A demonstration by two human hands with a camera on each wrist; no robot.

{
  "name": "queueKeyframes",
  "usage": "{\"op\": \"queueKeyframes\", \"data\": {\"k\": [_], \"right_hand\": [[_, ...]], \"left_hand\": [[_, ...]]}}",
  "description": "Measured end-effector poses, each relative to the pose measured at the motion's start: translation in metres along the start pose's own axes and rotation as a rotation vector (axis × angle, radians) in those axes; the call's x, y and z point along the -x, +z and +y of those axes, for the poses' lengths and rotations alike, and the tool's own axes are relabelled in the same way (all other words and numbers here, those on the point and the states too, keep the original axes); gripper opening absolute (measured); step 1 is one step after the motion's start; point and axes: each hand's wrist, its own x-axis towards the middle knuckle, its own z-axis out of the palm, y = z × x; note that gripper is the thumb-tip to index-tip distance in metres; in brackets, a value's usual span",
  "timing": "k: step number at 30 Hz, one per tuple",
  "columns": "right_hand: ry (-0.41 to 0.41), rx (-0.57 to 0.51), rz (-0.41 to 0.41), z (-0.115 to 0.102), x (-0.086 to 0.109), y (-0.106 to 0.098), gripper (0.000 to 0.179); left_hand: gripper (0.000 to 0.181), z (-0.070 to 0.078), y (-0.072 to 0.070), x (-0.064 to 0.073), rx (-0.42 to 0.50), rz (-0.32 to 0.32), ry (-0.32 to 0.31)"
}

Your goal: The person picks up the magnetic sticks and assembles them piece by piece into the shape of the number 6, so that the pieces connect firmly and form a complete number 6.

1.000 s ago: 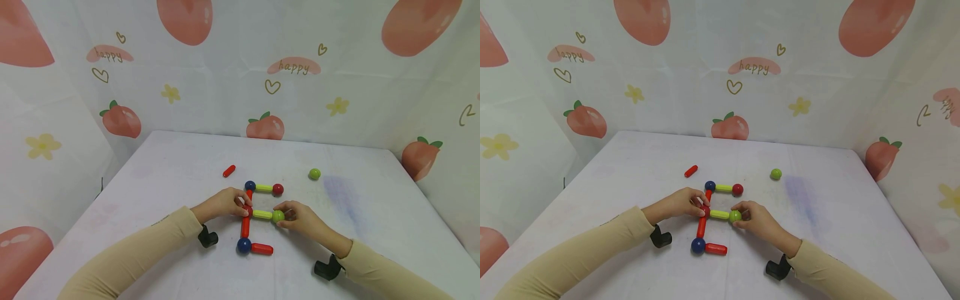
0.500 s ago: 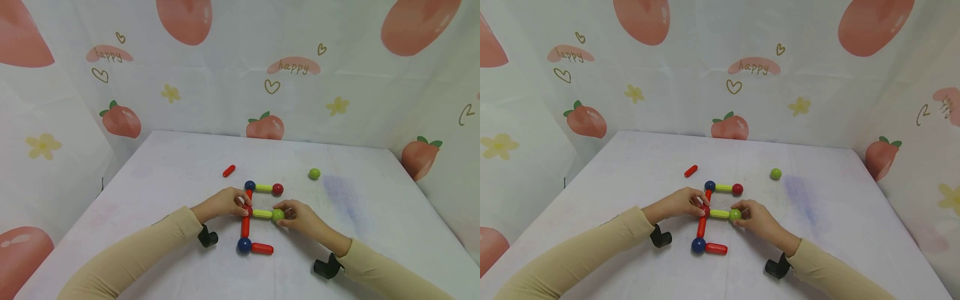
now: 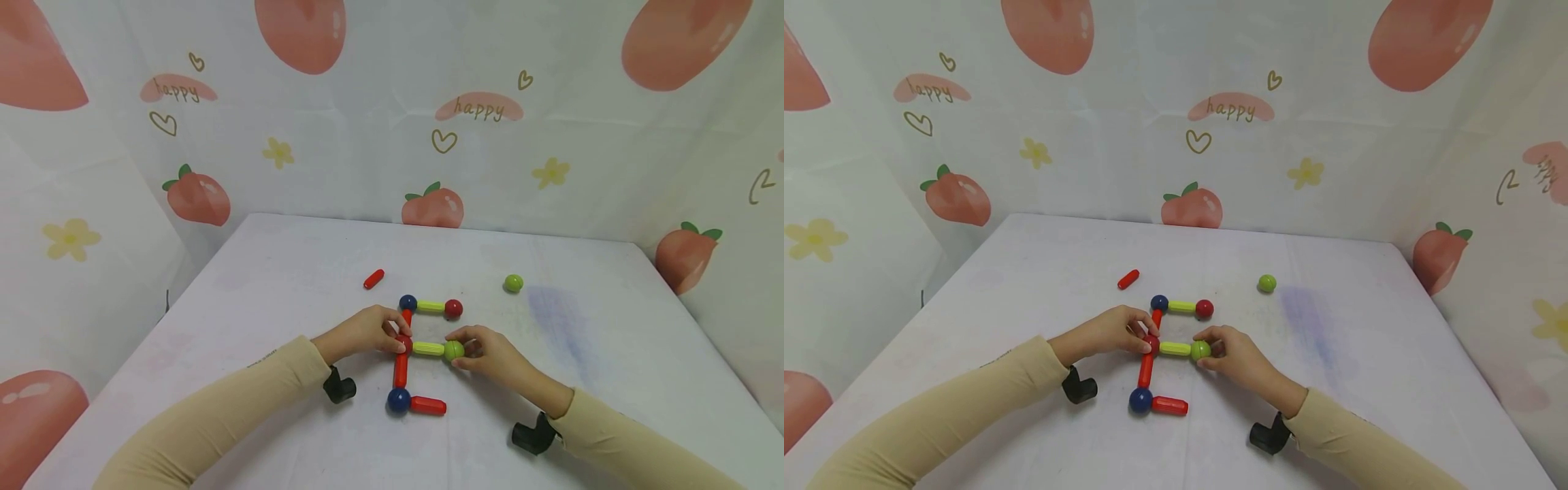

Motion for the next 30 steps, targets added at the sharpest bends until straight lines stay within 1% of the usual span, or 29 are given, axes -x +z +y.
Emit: {"op": "queueKeyframes", "data": {"k": [4, 12, 25, 30], "right_hand": [[0.001, -0.003, -0.002, 0.0001, -0.0003, 0.0, 0.039], [-0.043, -0.019, -0.006, 0.0036, -0.0002, -0.0007, 0.038], [-0.036, -0.013, -0.001, 0.0027, 0.0011, 0.0002, 0.038], [-0.028, -0.018, 0.0, 0.0026, 0.0013, 0.0003, 0.038]], "left_hand": [[0.022, -0.0003, 0.0003, -0.0002, -0.002, 0.001, 0.0], [0.022, -0.0026, 0.0005, -0.0026, 0.012, 0.003, 0.007], [0.022, -0.0027, 0.0008, -0.0016, 0.002, 0.003, 0.015], [0.02, -0.0014, -0.0019, -0.0011, -0.027, -0.022, 0.004]]}}
